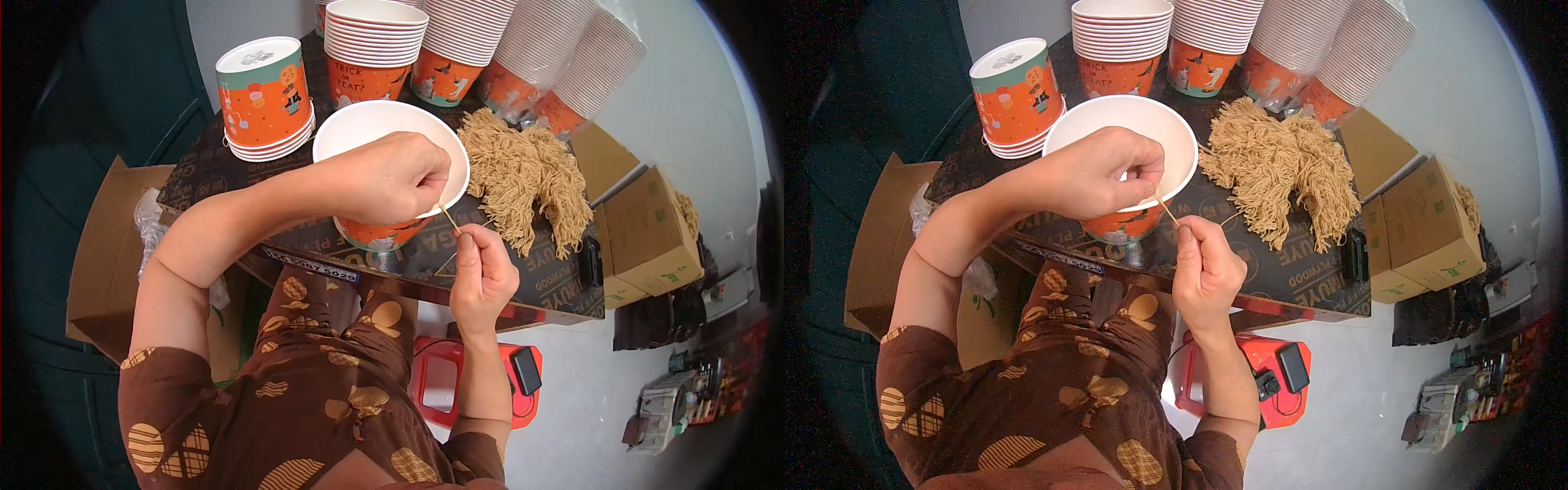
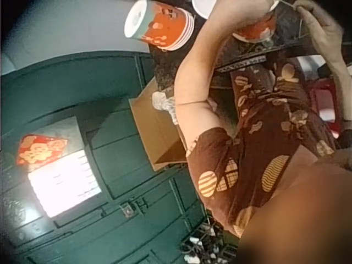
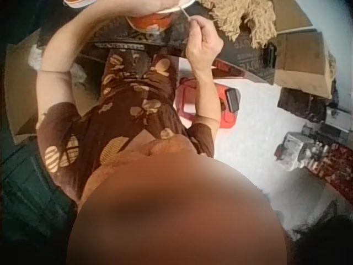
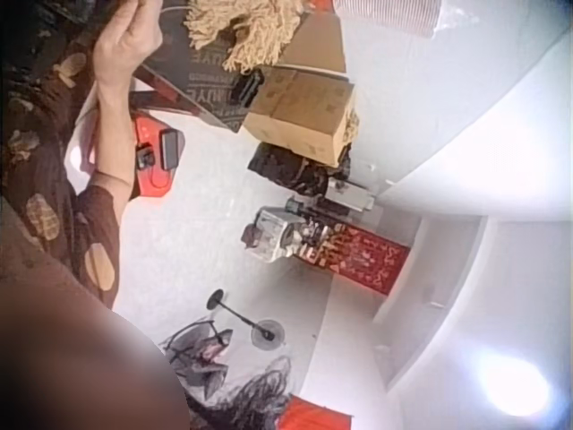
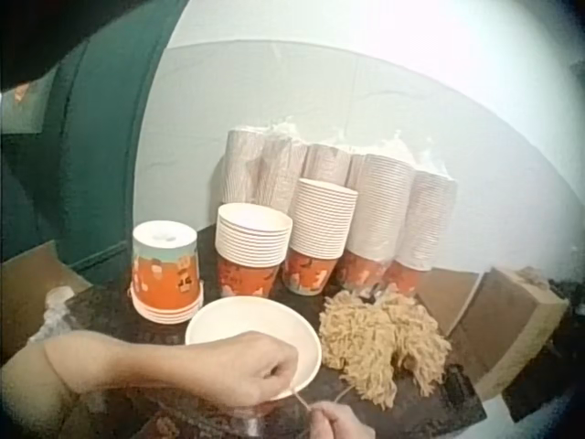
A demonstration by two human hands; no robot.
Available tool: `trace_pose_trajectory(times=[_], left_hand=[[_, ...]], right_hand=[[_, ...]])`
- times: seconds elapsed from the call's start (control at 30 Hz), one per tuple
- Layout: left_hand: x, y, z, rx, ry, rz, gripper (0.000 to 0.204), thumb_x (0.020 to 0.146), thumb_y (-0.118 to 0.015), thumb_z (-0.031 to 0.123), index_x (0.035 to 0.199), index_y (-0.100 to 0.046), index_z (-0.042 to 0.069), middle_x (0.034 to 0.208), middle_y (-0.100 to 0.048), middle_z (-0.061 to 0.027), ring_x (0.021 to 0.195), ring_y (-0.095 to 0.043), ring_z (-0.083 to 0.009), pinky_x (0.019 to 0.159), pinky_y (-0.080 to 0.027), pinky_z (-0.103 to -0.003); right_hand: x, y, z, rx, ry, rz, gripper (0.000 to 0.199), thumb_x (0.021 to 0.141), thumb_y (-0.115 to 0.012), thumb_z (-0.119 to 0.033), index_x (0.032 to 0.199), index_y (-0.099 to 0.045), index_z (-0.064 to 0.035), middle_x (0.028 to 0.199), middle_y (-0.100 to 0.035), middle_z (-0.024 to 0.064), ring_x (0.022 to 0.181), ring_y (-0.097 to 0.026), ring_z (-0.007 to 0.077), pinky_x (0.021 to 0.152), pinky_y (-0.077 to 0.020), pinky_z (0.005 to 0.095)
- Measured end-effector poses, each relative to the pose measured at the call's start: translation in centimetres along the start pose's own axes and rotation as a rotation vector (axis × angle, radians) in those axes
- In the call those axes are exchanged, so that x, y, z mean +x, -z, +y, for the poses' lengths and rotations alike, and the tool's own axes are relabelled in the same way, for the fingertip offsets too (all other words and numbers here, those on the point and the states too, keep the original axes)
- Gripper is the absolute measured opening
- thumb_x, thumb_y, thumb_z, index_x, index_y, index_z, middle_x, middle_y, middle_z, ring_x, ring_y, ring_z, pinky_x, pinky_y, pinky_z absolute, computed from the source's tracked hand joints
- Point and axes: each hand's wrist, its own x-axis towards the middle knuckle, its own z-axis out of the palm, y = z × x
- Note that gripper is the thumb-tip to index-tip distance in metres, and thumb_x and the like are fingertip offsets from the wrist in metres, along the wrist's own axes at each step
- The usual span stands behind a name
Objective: Attaching handle strings to paper buckets using a small wooden stick tool.
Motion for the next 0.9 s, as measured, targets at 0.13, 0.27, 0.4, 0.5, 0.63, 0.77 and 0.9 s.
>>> trace_pose_trajectory(times=[0.13, 0.27, 0.4, 0.5, 0.63, 0.77, 0.9], left_hand=[[-0.1, 0.7, -0.2, 0.008, -0.007, -0.033, 0.012, 0.085, -0.058, 0.010, 0.083, -0.059, -0.002, 0.073, -0.061, -0.0096, 0.068, -0.055, -0.0154, 0.065, -0.046, -0.031], [-0.6, 0.8, -0.1, -0.088, -0.043, 0.047, 0.016, 0.090, -0.057, 0.012, 0.093, -0.061, -0.003, 0.083, -0.066, -0.0123, 0.079, -0.063, -0.0207, 0.073, -0.050, -0.033], [-0.7, 0.7, -0.3, 0.090, -0.177, 0.028, 0.018, 0.089, -0.058, 0.012, 0.097, -0.064, -0.003, 0.088, -0.068, -0.0170, 0.081, -0.066, -0.0291, 0.072, -0.051, -0.036], [-0.6, 0.5, 0.0, 0.111, -0.131, -0.028, 0.016, 0.087, -0.059, 0.011, 0.092, -0.065, -0.003, 0.081, -0.067, -0.0184, 0.076, -0.066, -0.0307, 0.068, -0.050, -0.037], [-0.5, 0.2, 0.0, 0.079, -0.117, -0.021, 0.012, 0.085, -0.059, 0.009, 0.087, -0.065, -0.002, 0.076, -0.066, -0.0178, 0.072, -0.065, -0.0302, 0.067, -0.049, -0.037], [-0.3, -0.2, -0.2, 0.063, -0.191, 0.050, 0.009, 0.081, -0.058, 0.007, 0.081, -0.062, -0.001, 0.069, -0.062, -0.0150, 0.063, -0.061, -0.0273, 0.060, -0.047, -0.035], [-0.3, -0.1, 0.5, 0.102, -0.168, 0.018, 0.008, 0.074, -0.058, 0.007, 0.071, -0.056, -0.001, 0.060, -0.056, -0.0124, 0.053, -0.054, -0.0239, 0.052, -0.041, -0.035]], right_hand=[[0.0, 0.0, -0.1, 0.221, -0.177, -0.053, 0.008, 0.095, -0.056, -0.002, 0.096, -0.063, 0.0017, 0.070, -0.054, -0.0042, 0.060, -0.045, 0.0015, 0.052, -0.0362, 0.0185], [0.1, -0.4, 0.0, 0.268, -0.168, -0.037, 0.012, 0.096, -0.058, -0.007, 0.098, -0.065, 0.0016, 0.074, -0.053, -0.0079, 0.061, -0.038, -0.0015, 0.053, -0.0278, 0.0157], [0.2, -0.4, -0.2, 0.263, -0.167, -0.041, 0.011, 0.096, -0.058, -0.007, 0.098, -0.065, 0.0022, 0.076, -0.054, -0.0079, 0.062, -0.039, -0.0015, 0.053, -0.0283, 0.0154], [0.3, -0.4, -0.2, 0.265, -0.172, -0.041, 0.011, 0.096, -0.058, -0.006, 0.098, -0.065, 0.0024, 0.077, -0.055, -0.0075, 0.062, -0.039, -0.0014, 0.054, -0.0289, 0.0152], [0.5, -0.4, -0.2, 0.252, -0.148, -0.049, 0.011, 0.096, -0.058, -0.006, 0.099, -0.065, 0.0026, 0.078, -0.056, -0.0071, 0.063, -0.040, -0.0013, 0.054, -0.0296, 0.0149], [0.9, -0.3, -0.9, 0.272, -0.160, -0.043, 0.011, 0.096, -0.057, -0.006, 0.098, -0.065, 0.0023, 0.078, -0.056, -0.0065, 0.063, -0.041, -0.0012, 0.055, -0.0300, 0.0151], [1.8, -0.2, -1.1, 0.210, -0.098, -0.027, 0.011, 0.097, -0.056, -0.006, 0.096, -0.064, 0.0021, 0.077, -0.056, -0.0062, 0.063, -0.041, -0.0004, 0.054, -0.0307, 0.0161]])
